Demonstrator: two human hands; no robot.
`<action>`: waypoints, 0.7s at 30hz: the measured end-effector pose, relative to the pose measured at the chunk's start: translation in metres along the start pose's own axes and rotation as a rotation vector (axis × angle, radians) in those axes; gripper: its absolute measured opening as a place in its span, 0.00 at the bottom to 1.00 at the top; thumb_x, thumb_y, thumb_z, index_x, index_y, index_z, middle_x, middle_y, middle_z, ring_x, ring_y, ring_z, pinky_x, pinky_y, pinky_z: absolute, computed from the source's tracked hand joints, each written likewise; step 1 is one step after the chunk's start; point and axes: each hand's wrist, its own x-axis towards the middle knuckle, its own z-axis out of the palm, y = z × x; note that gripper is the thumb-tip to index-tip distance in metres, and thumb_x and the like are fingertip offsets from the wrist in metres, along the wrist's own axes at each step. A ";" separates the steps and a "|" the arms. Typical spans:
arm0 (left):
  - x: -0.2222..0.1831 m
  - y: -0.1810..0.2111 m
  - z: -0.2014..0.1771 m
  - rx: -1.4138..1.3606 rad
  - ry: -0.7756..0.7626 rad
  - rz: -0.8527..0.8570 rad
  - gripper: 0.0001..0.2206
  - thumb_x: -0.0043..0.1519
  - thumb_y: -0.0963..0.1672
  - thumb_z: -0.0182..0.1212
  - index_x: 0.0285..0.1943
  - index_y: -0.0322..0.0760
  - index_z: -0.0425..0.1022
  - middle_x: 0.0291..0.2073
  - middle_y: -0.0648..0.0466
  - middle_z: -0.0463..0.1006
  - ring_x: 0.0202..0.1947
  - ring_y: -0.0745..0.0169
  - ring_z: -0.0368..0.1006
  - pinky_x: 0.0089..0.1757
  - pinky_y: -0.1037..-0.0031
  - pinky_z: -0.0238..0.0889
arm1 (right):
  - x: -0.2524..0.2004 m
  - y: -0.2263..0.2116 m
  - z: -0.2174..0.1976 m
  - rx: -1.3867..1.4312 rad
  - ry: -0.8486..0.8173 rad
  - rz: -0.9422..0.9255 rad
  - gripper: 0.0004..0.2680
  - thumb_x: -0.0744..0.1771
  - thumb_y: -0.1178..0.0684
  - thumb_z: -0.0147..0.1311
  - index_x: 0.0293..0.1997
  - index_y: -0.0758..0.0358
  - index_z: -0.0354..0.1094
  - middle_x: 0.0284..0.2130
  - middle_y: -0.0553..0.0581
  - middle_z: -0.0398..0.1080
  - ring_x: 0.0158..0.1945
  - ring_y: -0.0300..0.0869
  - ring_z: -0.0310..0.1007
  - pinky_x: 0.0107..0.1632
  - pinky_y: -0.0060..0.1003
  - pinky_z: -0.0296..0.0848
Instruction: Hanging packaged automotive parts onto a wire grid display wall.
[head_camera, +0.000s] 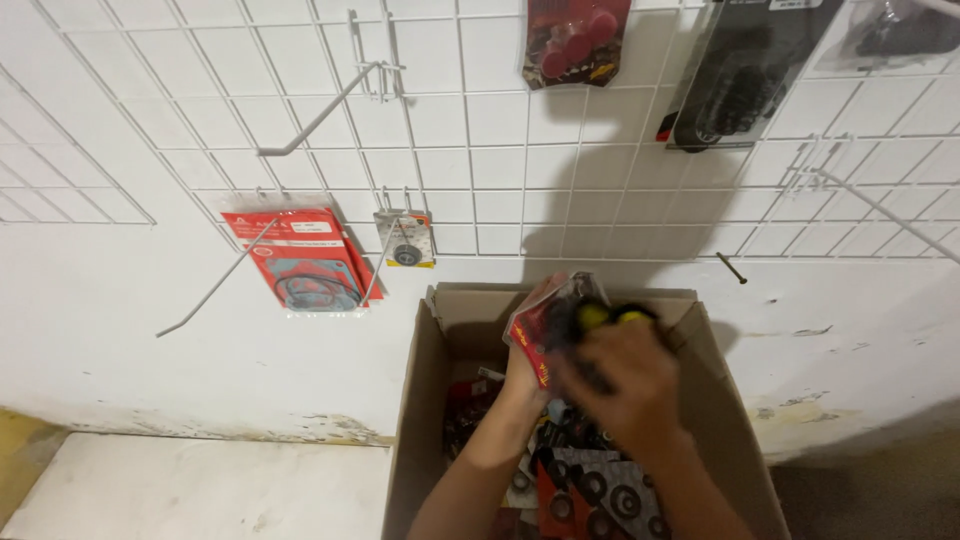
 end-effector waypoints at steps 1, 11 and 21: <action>-0.001 0.001 -0.001 0.002 0.000 -0.001 0.17 0.68 0.47 0.57 0.59 0.30 0.73 0.46 0.50 0.77 0.45 0.66 0.70 0.47 0.77 0.63 | 0.000 -0.003 0.000 0.000 0.001 0.002 0.08 0.59 0.55 0.72 0.29 0.65 0.74 0.34 0.58 0.76 0.34 0.45 0.70 0.38 0.40 0.70; -0.008 0.005 -0.003 -0.003 0.018 -0.039 0.19 0.67 0.49 0.57 0.61 0.30 0.72 0.47 0.48 0.77 0.46 0.64 0.70 0.48 0.76 0.64 | 0.006 -0.013 -0.010 -0.041 -0.042 0.109 0.08 0.59 0.56 0.70 0.30 0.66 0.74 0.34 0.56 0.75 0.37 0.47 0.71 0.44 0.41 0.70; -0.006 -0.001 0.004 -0.008 0.043 -0.103 0.21 0.67 0.50 0.57 0.63 0.31 0.71 0.48 0.47 0.77 0.47 0.63 0.70 0.48 0.75 0.64 | -0.011 0.020 0.005 -0.285 0.087 0.156 0.07 0.64 0.54 0.70 0.37 0.65 0.76 0.36 0.59 0.79 0.37 0.44 0.71 0.38 0.39 0.67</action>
